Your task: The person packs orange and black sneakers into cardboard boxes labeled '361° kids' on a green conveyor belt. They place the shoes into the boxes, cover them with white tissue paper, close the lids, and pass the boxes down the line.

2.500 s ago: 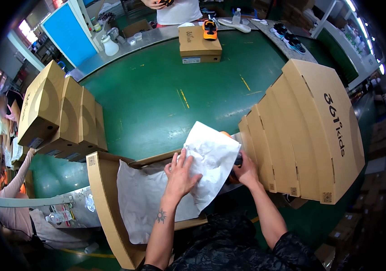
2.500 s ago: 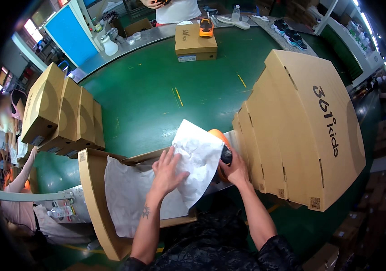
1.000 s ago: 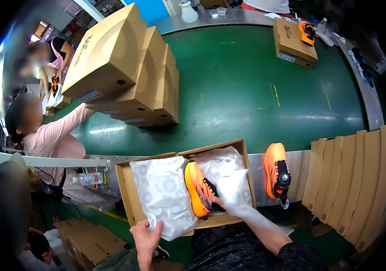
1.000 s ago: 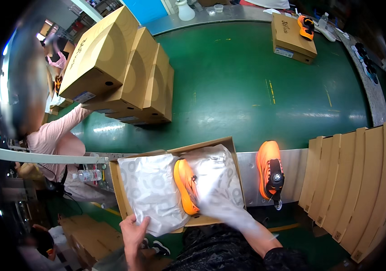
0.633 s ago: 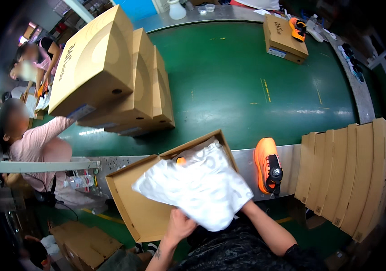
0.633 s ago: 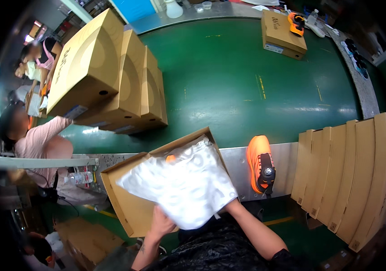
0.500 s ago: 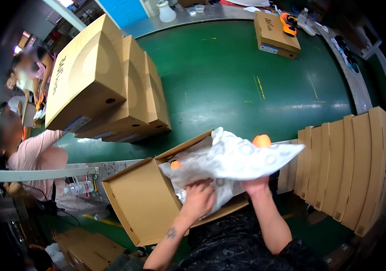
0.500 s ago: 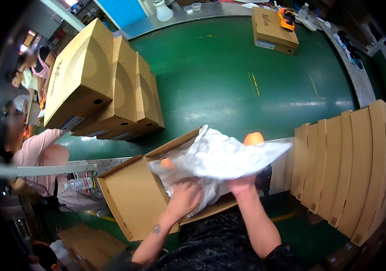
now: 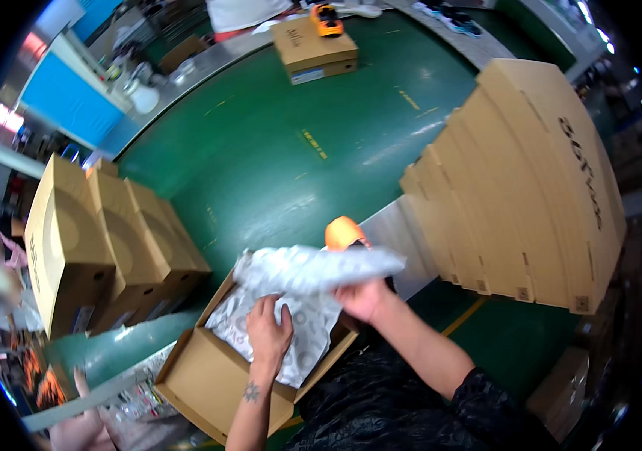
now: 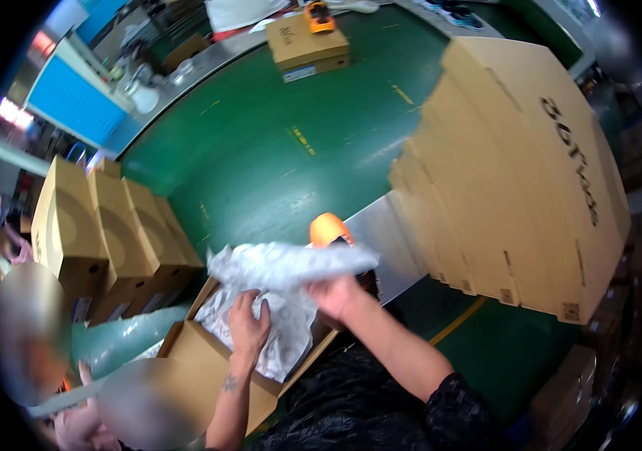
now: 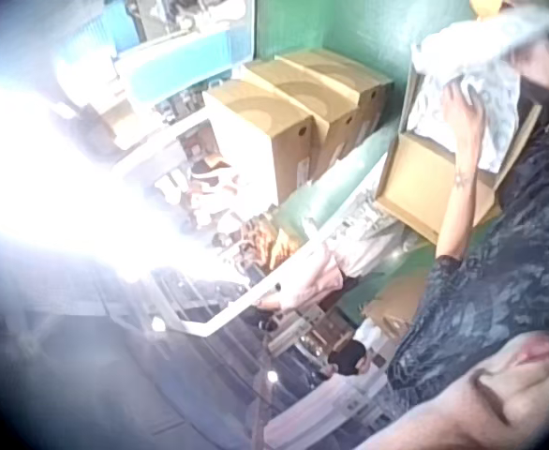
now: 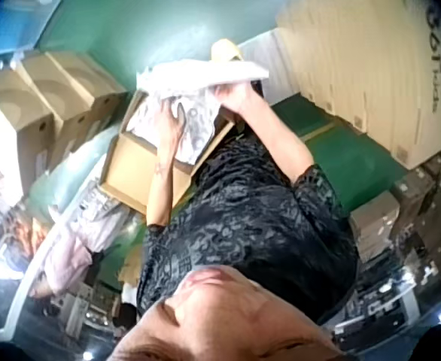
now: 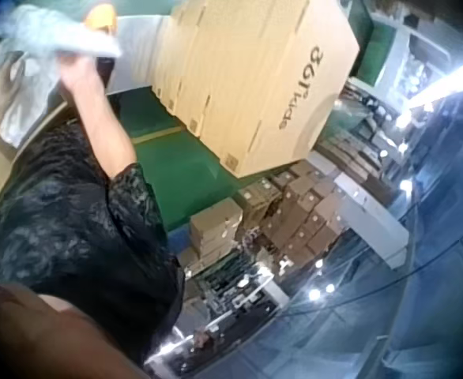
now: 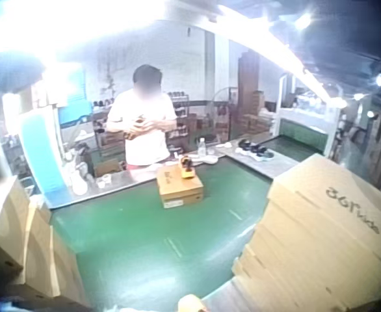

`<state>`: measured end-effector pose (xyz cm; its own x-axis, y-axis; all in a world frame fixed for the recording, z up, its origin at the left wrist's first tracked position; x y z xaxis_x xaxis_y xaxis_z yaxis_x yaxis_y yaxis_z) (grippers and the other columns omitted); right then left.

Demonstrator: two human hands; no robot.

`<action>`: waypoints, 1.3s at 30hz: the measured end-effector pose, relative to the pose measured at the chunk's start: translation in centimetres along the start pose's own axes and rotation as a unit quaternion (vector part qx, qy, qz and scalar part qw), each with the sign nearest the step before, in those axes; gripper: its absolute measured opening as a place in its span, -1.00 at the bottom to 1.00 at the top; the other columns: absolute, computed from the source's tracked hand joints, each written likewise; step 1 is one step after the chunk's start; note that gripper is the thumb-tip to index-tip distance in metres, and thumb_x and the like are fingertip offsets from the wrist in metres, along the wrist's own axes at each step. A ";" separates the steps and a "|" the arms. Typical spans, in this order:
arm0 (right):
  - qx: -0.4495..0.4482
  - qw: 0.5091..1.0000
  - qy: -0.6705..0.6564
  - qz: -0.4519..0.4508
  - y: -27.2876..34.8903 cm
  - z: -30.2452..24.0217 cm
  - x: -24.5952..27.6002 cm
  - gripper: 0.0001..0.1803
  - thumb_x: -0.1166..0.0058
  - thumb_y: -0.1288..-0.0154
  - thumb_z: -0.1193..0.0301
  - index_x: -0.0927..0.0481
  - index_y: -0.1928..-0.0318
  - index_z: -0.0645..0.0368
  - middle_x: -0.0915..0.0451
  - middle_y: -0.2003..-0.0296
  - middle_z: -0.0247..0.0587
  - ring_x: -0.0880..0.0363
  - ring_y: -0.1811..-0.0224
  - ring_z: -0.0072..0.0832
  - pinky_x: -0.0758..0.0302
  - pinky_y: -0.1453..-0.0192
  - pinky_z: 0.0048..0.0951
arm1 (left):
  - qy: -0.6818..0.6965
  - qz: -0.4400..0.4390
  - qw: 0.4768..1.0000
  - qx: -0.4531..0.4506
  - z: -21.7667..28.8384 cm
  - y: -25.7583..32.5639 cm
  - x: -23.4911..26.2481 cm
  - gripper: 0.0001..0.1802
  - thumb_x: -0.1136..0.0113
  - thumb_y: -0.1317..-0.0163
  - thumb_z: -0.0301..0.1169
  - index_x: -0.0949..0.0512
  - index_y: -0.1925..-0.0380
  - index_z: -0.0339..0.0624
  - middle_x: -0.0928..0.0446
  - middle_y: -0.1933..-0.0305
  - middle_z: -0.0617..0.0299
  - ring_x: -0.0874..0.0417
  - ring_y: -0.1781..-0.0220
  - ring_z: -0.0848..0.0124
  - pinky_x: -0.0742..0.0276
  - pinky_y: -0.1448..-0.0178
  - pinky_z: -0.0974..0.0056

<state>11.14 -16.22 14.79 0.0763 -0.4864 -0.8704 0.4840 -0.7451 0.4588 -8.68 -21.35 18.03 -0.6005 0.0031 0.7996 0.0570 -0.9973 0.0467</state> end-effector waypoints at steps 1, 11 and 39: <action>0.049 0.994 0.067 0.064 1.9 1.8 -1.0 -0.67 0.10 -0.46 0.21 -0.47 -0.05 0.15 -0.61 0.09 -0.25 -0.60 0.04 -0.43 -0.58 -0.08 -0.28 | -0.014 0.024 0.995 -0.094 0.2 0.1 0.6 -0.58 -0.30 -0.05 -0.35 -0.58 0.04 -0.21 -0.60 0.05 -0.02 -0.58 -0.01 0.02 -0.45 -0.16 0.10; 0.344 0.404 0.813 0.241 15.0 -2.5 4.7 -0.03 -0.45 0.05 0.24 -0.17 -0.31 0.30 -0.23 -0.29 0.14 -0.36 -0.26 -0.04 -0.38 -0.28 -0.17 | 0.002 -0.415 0.905 -0.090 6.8 -13.3 -3.6 -0.60 -0.29 -0.11 -0.27 -0.60 0.04 -0.18 -0.63 0.04 0.08 -0.64 0.00 0.21 -0.52 -0.15 0.22; -0.347 0.179 0.893 -0.225 -4.7 11.5 -10.0 -0.43 -0.28 -0.06 -0.02 -0.64 0.11 0.21 -0.68 0.30 -0.08 -0.63 0.22 -0.36 -0.54 0.17 -0.40 | 0.006 -0.604 0.782 -0.154 10.0 -14.1 2.0 -0.60 -0.02 -0.32 -0.21 -0.63 0.13 -0.34 -0.65 0.13 -0.02 -0.66 0.03 0.24 -0.54 -0.06 0.15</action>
Point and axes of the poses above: each hand's wrist, its own y-axis away from the middle knuckle, its own x-axis out of the back of the hand, z = x × y, the point moved 3 cm from there along -y, towards the middle knuckle
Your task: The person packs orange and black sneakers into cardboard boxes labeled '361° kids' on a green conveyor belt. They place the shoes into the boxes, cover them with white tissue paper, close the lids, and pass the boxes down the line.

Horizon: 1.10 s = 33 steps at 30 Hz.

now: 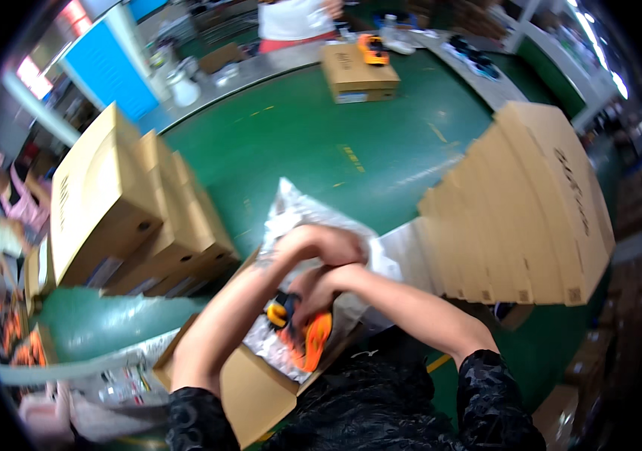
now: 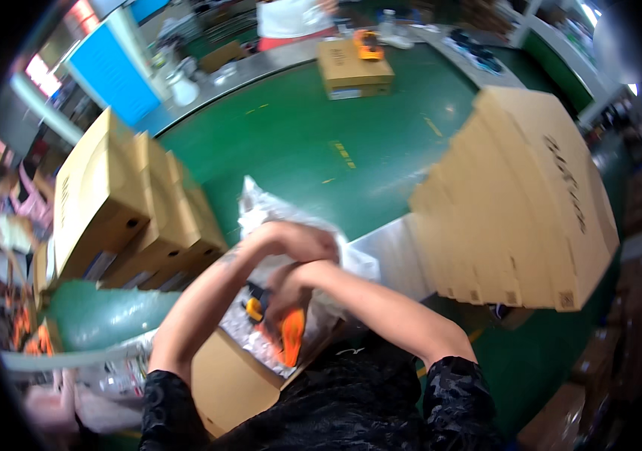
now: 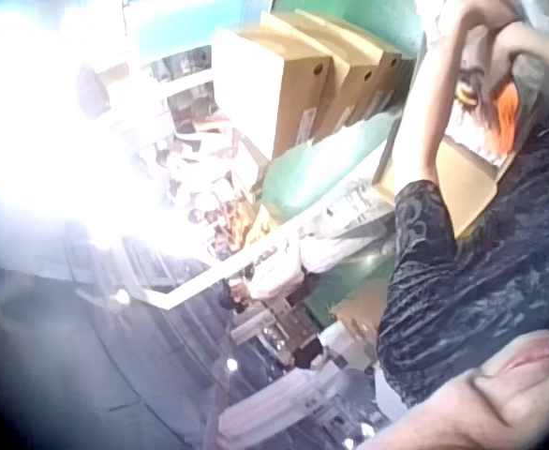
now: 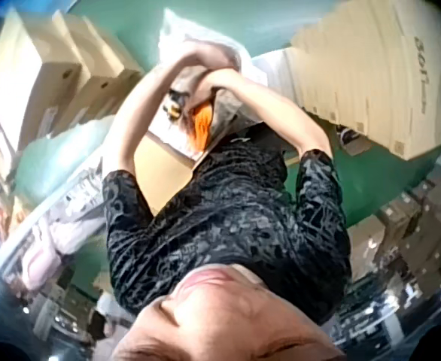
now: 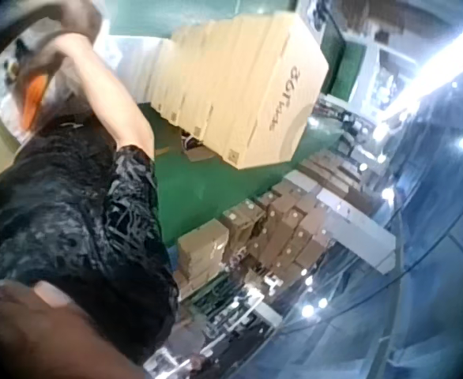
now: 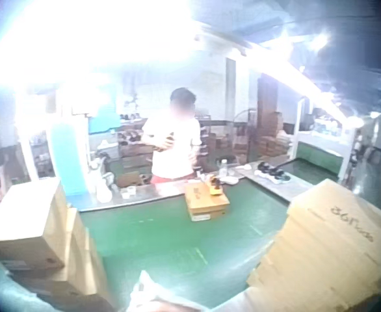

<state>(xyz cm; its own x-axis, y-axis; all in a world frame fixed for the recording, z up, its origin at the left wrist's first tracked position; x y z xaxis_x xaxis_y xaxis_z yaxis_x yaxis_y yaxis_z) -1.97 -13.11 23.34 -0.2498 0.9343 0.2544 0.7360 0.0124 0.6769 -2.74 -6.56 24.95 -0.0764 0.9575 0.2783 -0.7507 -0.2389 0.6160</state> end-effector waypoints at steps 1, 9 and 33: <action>0.029 0.998 0.003 0.050 -1.0 1.0 0.8 -0.43 -0.27 -0.11 0.03 -0.60 -0.01 0.17 -0.66 0.30 -0.16 -0.60 0.27 -0.42 -0.52 0.19 -0.45 | -0.044 0.054 0.997 0.020 -1.7 -0.5 -0.1 -0.64 0.01 -0.30 -0.26 -0.65 0.18 -0.31 -0.67 0.19 0.00 -0.67 0.08 0.26 -0.54 -0.03 0.15; -0.038 0.992 0.111 0.050 0.3 1.0 4.2 -0.41 -0.20 -0.22 0.05 -0.49 -0.11 0.20 -0.64 0.24 -0.15 -0.60 0.26 -0.42 -0.54 0.16 -0.44 | 0.181 0.554 0.800 -0.146 -0.7 13.8 -13.4 -0.51 -0.22 -0.27 -0.17 -0.49 -0.08 -0.29 -0.57 -0.04 -0.08 -0.60 -0.08 0.09 -0.49 -0.15 0.17; 0.040 0.538 -0.704 0.462 2.8 8.1 -2.2 -0.49 -0.08 -0.35 0.15 -0.35 -0.14 0.23 -0.56 0.10 -0.07 -0.56 0.14 -0.41 -0.53 0.03 -0.38 | 0.720 0.642 0.263 -0.022 -11.1 7.1 -22.6 -0.41 -0.48 -0.07 -0.29 -0.37 0.04 -0.34 -0.57 0.13 0.14 -0.61 0.16 0.41 -0.53 0.00 0.32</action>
Point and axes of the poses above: each hand's wrist, its own y-axis away from the middle knuckle, its own x-axis out of the back of the hand, z = x × y, the point moved 3 cm from there along -y, towards the middle knuckle
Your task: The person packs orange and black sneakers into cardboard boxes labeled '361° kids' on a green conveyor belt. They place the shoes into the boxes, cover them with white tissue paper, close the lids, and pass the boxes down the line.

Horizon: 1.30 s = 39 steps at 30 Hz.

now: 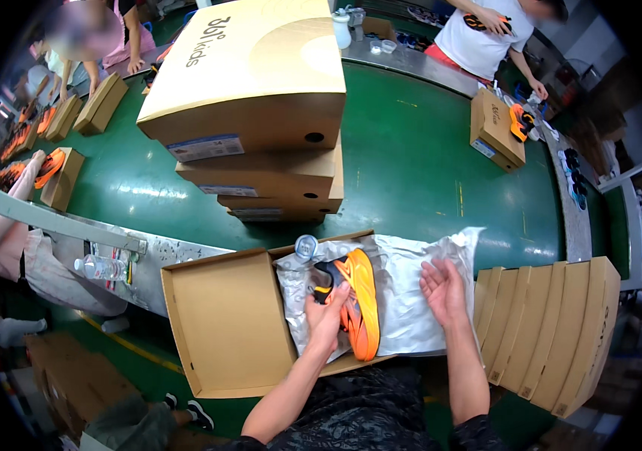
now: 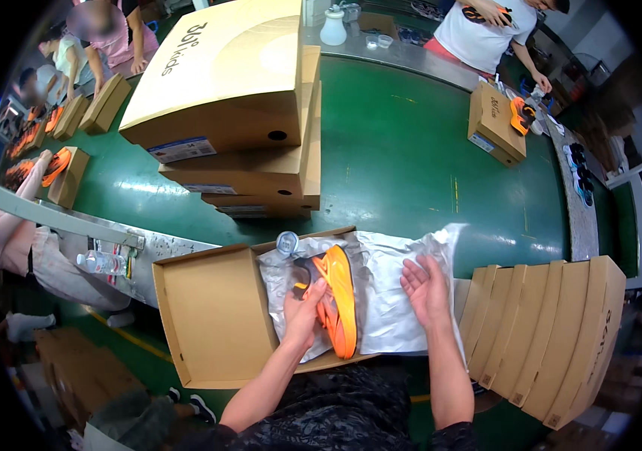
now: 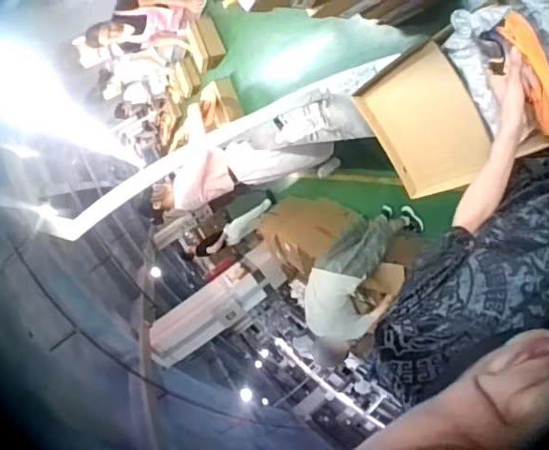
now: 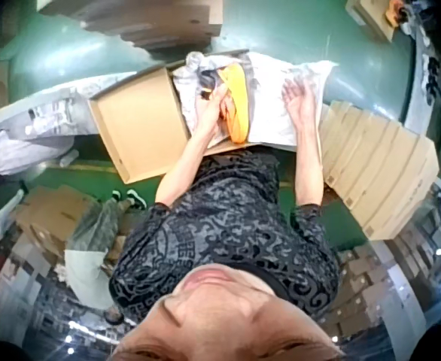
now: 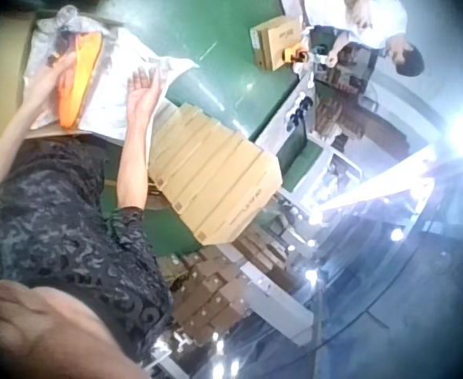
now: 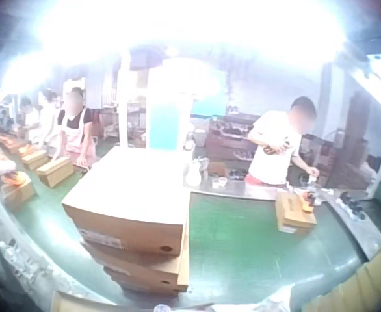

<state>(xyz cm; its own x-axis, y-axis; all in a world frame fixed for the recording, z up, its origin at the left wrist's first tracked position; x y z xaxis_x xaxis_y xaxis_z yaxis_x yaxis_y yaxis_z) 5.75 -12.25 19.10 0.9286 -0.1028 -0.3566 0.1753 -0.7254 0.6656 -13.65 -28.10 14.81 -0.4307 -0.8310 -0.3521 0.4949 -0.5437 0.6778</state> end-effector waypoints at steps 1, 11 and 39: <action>0.003 1.000 -0.002 0.002 0.7 0.3 0.2 -0.49 -0.08 -0.35 0.15 -0.35 -0.14 0.23 -0.56 0.10 -0.07 -0.56 0.14 -0.41 -0.53 0.03 -0.38 | -0.069 0.033 0.994 -0.073 -0.9 -1.1 -0.5 -0.34 -0.49 -0.05 -0.24 -0.35 0.02 -0.40 -0.56 0.12 0.05 -0.61 0.11 0.25 -0.51 -0.03 0.22; 0.409 0.625 0.664 -0.038 8.1 2.7 4.1 -0.63 -0.08 -0.33 0.33 -0.54 -0.07 0.27 -0.58 -0.01 -0.01 -0.56 -0.05 -0.18 -0.48 -0.12 -0.25 | -0.621 0.118 0.659 -0.407 1.5 0.1 -3.2 -0.05 -0.35 -0.08 -0.21 -0.07 -0.32 -0.47 -0.04 -0.38 -0.35 -0.13 -0.39 -0.18 -0.02 -0.45 -0.16; 0.412 0.635 0.572 -0.315 7.9 11.7 -12.4 -0.51 -0.17 -0.17 0.39 -0.50 -0.13 0.22 -0.45 -0.16 0.12 -0.41 -0.23 0.01 -0.34 -0.33 -0.12 | -0.394 0.055 0.917 0.021 19.1 8.6 30.2 -0.28 -0.35 -0.12 -0.30 -0.31 -0.24 -0.36 -0.59 0.03 0.12 -0.57 -0.03 0.42 -0.48 -0.14 0.29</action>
Point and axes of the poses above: each hand's wrist, its own y-axis away from the middle knuckle, its own x-axis out of the back of the hand, z = x × y, the point moved 3 cm from there along -y, towards the middle knuckle
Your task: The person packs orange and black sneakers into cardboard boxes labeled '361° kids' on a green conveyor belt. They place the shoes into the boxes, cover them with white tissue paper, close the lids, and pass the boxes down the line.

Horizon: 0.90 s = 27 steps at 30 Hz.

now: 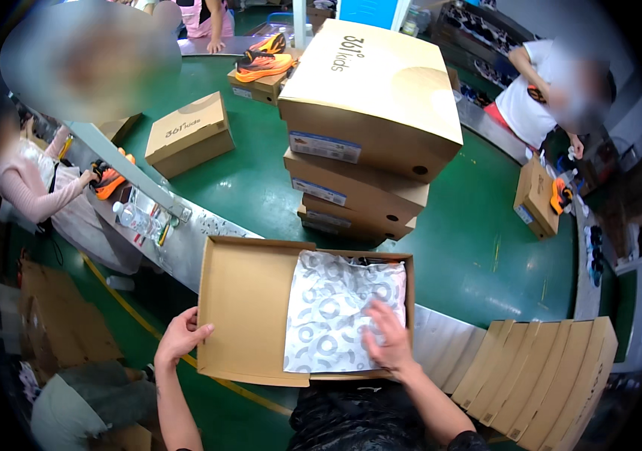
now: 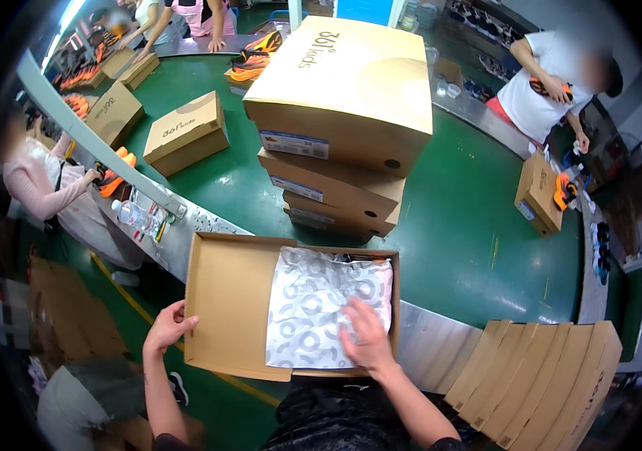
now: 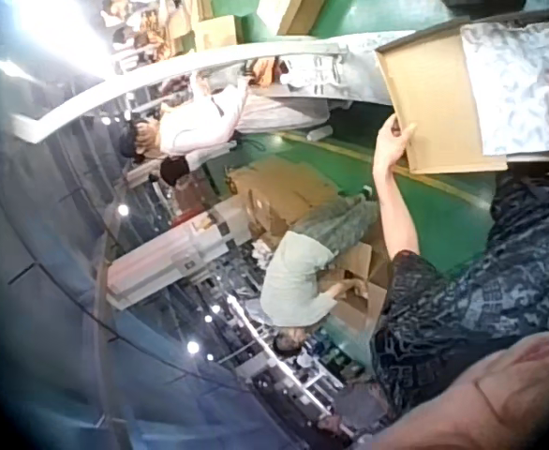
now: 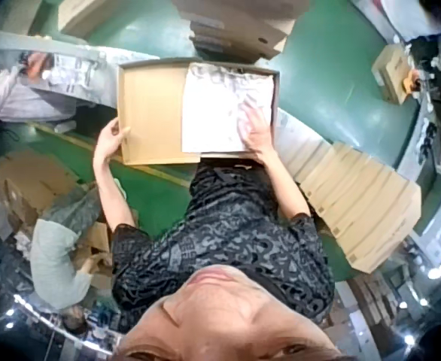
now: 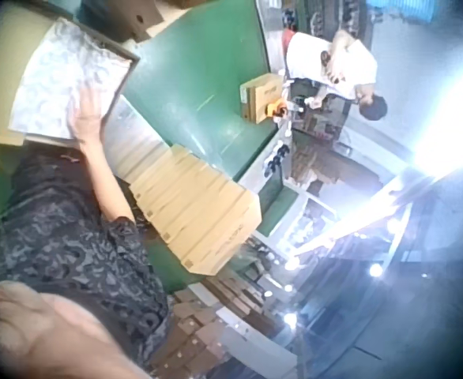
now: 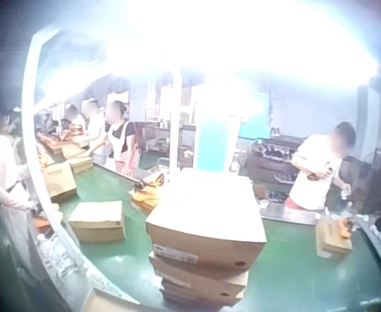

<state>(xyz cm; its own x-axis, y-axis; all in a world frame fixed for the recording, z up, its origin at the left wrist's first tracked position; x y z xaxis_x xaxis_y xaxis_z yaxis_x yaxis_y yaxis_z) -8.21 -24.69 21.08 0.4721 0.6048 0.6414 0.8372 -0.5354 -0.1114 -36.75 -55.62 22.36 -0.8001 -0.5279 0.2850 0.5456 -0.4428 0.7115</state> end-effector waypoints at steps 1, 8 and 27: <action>-0.028 0.997 0.006 0.070 0.4 0.3 2.3 -0.50 -0.20 -0.13 0.43 -0.51 -0.13 0.24 -0.49 -0.12 0.12 -0.48 -0.16 0.03 -0.41 -0.28 -0.19 | 0.009 -0.005 1.000 -0.002 0.5 1.0 -0.5 -0.28 -0.35 -0.12 -0.30 -0.31 -0.24 -0.36 -0.59 0.03 0.12 -0.57 -0.03 0.42 -0.48 -0.14 0.29; -0.348 0.935 -0.060 0.029 6.7 10.1 0.9 -0.21 0.00 -0.39 0.12 -0.07 -0.40 0.38 -0.30 -0.26 0.39 -0.29 -0.34 0.04 -0.20 -0.41 -0.23 | 0.235 -0.008 0.947 -0.218 8.8 9.0 -8.7 -0.25 -0.34 -0.01 -0.40 -0.28 -0.24 -0.29 -0.47 -0.10 0.19 -0.49 -0.13 0.41 -0.40 -0.24 0.29; -0.270 0.956 0.050 0.108 5.6 12.9 4.2 -0.23 -0.08 -0.26 0.04 -0.26 -0.33 0.27 -0.36 -0.26 0.07 -0.36 -0.30 -0.16 -0.30 -0.30 -0.24 | -0.232 0.053 0.869 -0.435 12.4 15.3 -19.2 -0.22 -0.35 0.09 -0.45 -0.31 -0.23 -0.25 -0.50 -0.09 -0.13 -0.63 -0.04 0.02 -0.56 -0.09 0.21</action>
<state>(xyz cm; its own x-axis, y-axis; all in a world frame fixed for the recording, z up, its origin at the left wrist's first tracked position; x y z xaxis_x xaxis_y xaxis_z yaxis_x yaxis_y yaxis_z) 2.05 -17.53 13.39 0.5659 0.4016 0.7201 0.4469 -0.8833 0.1415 -16.08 -43.25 35.73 -0.6379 -0.3405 0.6908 0.4436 -0.8956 -0.0319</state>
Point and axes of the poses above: each hand's wrist, its own y-axis away from the middle knuckle, its own x-axis out of the back of the hand, z = x × y, the point moved 3 cm from there along -y, towards the middle knuckle
